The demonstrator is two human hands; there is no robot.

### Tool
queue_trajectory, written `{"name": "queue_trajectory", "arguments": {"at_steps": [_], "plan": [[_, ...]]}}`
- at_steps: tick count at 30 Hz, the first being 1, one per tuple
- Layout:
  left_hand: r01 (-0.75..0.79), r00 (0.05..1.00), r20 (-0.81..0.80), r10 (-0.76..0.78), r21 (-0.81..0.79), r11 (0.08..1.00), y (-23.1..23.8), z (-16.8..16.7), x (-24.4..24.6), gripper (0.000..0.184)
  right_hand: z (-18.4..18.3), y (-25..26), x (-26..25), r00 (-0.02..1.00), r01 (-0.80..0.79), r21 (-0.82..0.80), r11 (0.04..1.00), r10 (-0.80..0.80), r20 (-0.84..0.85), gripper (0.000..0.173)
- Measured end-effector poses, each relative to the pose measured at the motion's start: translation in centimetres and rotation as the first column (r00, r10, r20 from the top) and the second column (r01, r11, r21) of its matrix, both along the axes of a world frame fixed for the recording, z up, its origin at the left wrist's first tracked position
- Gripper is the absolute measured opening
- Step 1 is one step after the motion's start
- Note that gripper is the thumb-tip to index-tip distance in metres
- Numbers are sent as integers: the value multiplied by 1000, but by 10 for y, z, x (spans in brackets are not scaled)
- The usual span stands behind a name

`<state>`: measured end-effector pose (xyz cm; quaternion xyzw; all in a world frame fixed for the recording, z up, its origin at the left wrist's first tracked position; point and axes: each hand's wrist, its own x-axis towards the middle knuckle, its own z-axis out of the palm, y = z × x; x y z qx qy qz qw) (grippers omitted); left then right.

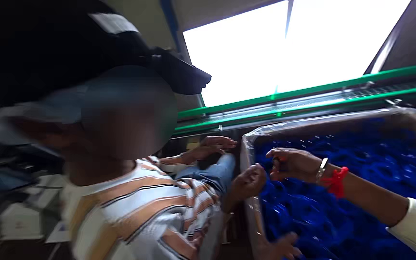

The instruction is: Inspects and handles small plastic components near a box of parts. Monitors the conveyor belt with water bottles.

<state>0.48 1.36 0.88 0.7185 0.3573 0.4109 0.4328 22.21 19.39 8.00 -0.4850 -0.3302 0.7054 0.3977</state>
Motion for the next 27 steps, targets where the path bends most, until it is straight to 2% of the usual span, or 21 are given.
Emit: {"name": "queue_trajectory", "arguments": {"at_steps": [3,6,8,11,18,22,27], "plan": [[-7,987,158,38,-192,981,21,21,31,52,-17,-69,34,996,-66,-218,974,51,-72,43],[-29,987,143,79,-324,946,24,21,66,54,-31,-121,61,977,-105,-285,953,45,-210,51],[-28,999,27,37,-290,957,16,14,88,55,-31,-150,77,968,-101,-320,942,19,-248,49],[-10,991,-131,-4,-105,994,-1,3,112,43,-31,-182,95,953,-94,-342,935,-15,-303,47],[-68,983,-169,67,1,998,-28,-10,141,24,-27,-213,118,942,-73,-324,943,-42,-334,44],[-155,983,-82,162,82,984,-34,-9,146,19,-22,-218,123,954,-89,-196,976,27,-299,47],[-251,968,22,251,208,946,-37,-4,144,13,-22,-224,113,980,-156,165,974,174,-99,48]]}}
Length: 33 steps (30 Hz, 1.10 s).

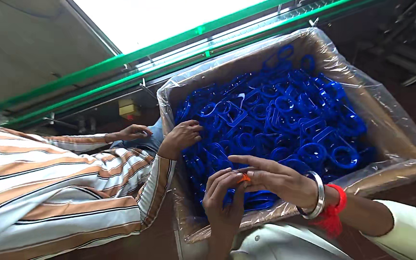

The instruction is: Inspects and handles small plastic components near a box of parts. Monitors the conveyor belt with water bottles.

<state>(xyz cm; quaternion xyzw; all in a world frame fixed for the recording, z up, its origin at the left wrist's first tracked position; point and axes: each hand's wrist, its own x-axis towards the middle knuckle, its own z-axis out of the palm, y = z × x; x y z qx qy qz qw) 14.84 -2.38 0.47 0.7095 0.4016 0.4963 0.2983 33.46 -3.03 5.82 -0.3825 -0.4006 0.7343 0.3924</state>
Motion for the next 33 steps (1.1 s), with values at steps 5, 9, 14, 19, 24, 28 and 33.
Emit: {"name": "queue_trajectory", "arguments": {"at_steps": [5,9,14,19,24,28,33], "plan": [[32,992,120,-36,34,999,-3,-1,-7,12,2,-7,-4,999,-21,169,985,15,36,46],[104,953,290,-91,-32,994,-4,-1,-9,17,2,-12,-9,998,69,102,992,-69,-2,40],[177,889,439,-133,-60,982,-5,-1,-10,22,-2,-21,-18,970,225,236,945,-241,40,23],[200,889,417,-189,17,980,-7,1,-17,18,1,-30,-22,953,283,315,906,-301,10,18],[134,934,318,-160,104,986,-9,11,-20,16,1,-33,-20,963,270,274,923,-258,-78,17],[113,962,225,-157,198,974,-6,15,-24,12,6,-31,-19,964,262,189,946,-248,-97,13],[83,988,100,-114,274,958,-5,20,-35,11,7,-28,-20,967,236,150,960,-216,-134,13]]}}
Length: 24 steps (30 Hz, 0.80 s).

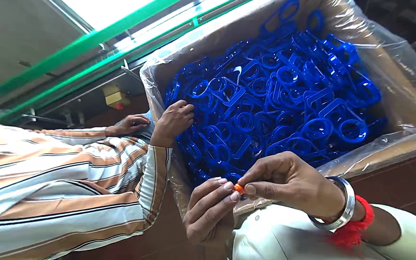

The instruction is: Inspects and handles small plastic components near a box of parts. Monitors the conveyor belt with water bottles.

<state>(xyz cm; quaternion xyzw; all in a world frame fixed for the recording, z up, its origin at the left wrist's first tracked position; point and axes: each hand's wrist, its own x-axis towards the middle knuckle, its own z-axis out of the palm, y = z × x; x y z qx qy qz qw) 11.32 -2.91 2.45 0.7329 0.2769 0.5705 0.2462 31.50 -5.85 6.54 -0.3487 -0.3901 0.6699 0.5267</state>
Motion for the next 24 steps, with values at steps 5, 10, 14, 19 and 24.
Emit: {"name": "queue_trajectory", "arguments": {"at_steps": [5,10,14,19,24], "plan": [[71,996,-55,-67,65,995,0,2,-9,14,0,3,2,998,-68,-42,997,67,-14,11],[116,985,-139,-100,114,987,0,8,-16,14,1,5,6,987,-147,-74,986,142,-78,10],[106,984,-160,-83,137,985,1,8,-15,14,3,5,5,983,-151,-146,978,134,-126,10],[127,983,-149,-109,112,986,1,6,-17,13,4,4,4,981,-165,-224,960,136,-141,12],[169,977,-144,-157,78,982,4,8,-20,12,2,4,4,977,-185,-228,956,153,-150,10]]}}
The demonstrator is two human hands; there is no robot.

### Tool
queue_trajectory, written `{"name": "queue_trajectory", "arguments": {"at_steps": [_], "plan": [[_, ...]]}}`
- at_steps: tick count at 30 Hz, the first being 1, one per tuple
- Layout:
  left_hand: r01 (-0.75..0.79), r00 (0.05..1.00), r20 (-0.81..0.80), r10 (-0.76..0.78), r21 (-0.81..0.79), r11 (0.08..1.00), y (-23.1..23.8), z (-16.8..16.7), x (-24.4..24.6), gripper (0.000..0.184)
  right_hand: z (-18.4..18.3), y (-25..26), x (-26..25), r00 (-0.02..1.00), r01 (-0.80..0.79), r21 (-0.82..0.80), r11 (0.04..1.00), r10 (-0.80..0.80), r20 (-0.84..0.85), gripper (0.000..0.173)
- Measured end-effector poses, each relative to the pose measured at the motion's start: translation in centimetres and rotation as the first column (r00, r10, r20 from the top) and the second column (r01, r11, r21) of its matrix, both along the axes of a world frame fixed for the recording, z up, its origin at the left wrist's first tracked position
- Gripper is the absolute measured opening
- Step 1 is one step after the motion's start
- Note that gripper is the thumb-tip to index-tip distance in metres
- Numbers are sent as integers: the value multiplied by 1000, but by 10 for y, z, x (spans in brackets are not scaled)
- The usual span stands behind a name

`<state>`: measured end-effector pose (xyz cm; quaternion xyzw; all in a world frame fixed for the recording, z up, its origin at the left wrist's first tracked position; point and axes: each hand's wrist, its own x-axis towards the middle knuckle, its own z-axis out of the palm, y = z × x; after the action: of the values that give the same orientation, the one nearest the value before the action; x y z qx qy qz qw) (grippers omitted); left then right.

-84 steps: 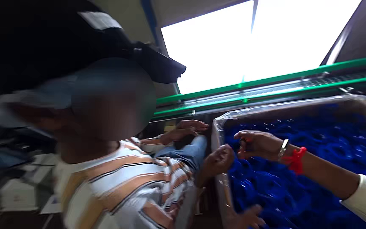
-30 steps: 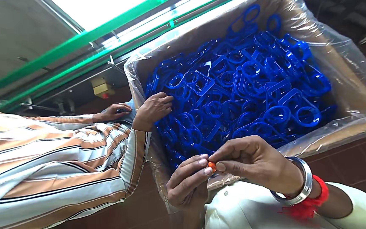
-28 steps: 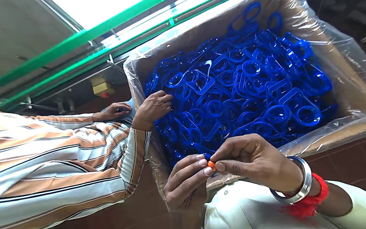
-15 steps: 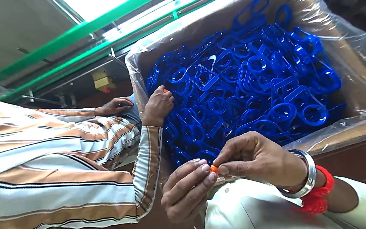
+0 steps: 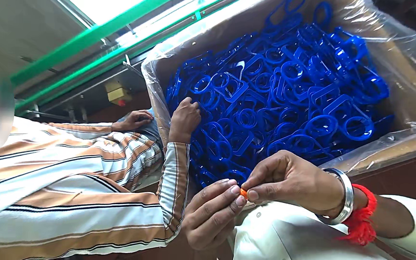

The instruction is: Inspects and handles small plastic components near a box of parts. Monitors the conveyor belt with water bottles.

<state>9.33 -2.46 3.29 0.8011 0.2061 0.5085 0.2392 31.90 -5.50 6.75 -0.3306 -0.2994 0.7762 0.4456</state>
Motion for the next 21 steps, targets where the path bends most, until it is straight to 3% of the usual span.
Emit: {"name": "queue_trajectory", "arguments": {"at_steps": [8,15,21], "plan": [[13,991,-133,-2,83,996,0,12,-13,12,6,5,1,995,-101,-121,988,102,3,11],[-2,992,-129,17,112,994,5,13,-16,10,6,6,-5,997,-70,-133,989,66,-40,12],[9,988,-152,8,112,994,2,12,-17,9,6,0,-7,999,-28,-58,998,30,44,11]]}}
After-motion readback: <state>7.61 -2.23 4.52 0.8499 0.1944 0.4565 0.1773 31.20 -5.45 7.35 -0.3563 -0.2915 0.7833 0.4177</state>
